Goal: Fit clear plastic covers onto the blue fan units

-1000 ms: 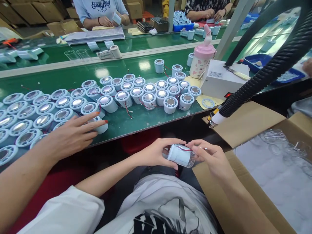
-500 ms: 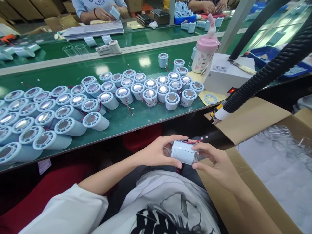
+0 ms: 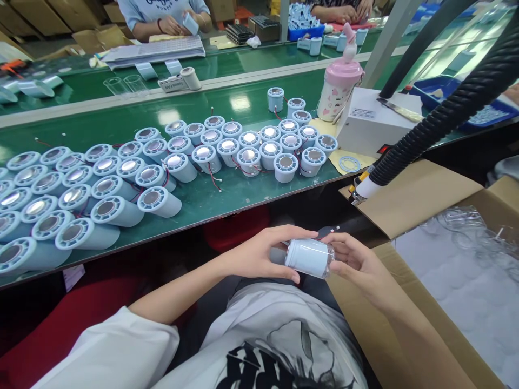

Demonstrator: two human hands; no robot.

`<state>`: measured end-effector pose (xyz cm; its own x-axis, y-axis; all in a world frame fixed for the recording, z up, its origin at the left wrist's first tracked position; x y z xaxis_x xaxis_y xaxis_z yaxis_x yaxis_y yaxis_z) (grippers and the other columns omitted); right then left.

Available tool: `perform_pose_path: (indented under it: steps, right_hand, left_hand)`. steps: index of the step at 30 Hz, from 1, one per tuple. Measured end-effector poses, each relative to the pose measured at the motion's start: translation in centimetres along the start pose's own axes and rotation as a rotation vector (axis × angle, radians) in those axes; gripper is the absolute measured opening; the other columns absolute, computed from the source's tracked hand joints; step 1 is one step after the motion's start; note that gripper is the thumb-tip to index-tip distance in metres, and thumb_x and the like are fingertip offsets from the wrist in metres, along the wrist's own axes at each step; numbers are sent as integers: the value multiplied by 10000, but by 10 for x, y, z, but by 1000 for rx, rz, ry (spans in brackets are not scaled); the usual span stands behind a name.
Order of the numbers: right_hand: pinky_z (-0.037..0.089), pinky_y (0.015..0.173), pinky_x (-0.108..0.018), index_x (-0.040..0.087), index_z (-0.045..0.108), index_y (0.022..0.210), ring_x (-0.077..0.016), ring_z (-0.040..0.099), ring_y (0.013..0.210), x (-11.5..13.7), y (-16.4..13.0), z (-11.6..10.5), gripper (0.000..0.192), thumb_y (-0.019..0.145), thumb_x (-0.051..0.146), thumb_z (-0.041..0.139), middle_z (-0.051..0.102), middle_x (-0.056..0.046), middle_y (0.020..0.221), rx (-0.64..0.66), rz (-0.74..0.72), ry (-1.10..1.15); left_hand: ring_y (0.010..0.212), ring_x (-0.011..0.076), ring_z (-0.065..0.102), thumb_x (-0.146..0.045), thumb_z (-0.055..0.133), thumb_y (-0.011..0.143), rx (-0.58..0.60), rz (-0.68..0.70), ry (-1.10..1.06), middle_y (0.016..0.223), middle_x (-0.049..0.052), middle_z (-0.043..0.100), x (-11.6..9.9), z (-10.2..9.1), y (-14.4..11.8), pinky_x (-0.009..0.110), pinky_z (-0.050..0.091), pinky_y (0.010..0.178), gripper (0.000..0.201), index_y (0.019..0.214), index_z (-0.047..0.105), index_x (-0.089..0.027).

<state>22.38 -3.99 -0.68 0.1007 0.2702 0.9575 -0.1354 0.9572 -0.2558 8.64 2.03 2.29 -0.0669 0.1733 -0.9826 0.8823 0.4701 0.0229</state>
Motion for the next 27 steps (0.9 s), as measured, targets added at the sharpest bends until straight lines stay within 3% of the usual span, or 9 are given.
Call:
perform_pose_path:
  steps: [6, 16, 27]
  right_hand:
    - [563, 644, -303, 219, 567, 1040, -186, 642, 771, -8, 2, 2, 367, 803, 476, 682, 674, -49, 919, -16, 85, 86]
    - [572, 575, -273, 201, 514, 995, -150, 667, 587, -29, 6, 4, 387, 864, 559, 586, 674, 2, 721, 10, 182, 194]
    - [426, 324, -134, 187, 509, 834, -123, 592, 363, -33, 5, 21, 466, 842, 653, 506, 619, 9, 466, -1, 333, 333]
  left_hand:
    - [1262, 279, 503, -312, 789, 713, -2, 32, 20, 1360, 125, 537, -2, -1, -1, 353, 492, 969, 692, 1350, 522, -262]
    - [1264, 258, 506, -247, 795, 706, 14, 58, 4, 1367, 119, 535, -5, 0, -1, 343, 467, 1006, 690, 1343, 529, -251]
    - [1288, 252, 488, -212, 795, 707, 43, 133, -14, 1387, 109, 525, -7, 1, -1, 364, 426, 1065, 706, 1354, 518, -267]
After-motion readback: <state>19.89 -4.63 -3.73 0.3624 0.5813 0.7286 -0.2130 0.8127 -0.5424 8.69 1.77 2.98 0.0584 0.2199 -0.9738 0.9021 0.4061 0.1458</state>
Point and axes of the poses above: each hand's wrist, its own y-axis towards the middle knuckle, its own z-axis out of the palm, x = y × z, the point moved 8 cm from there along y, towards the middle knuckle
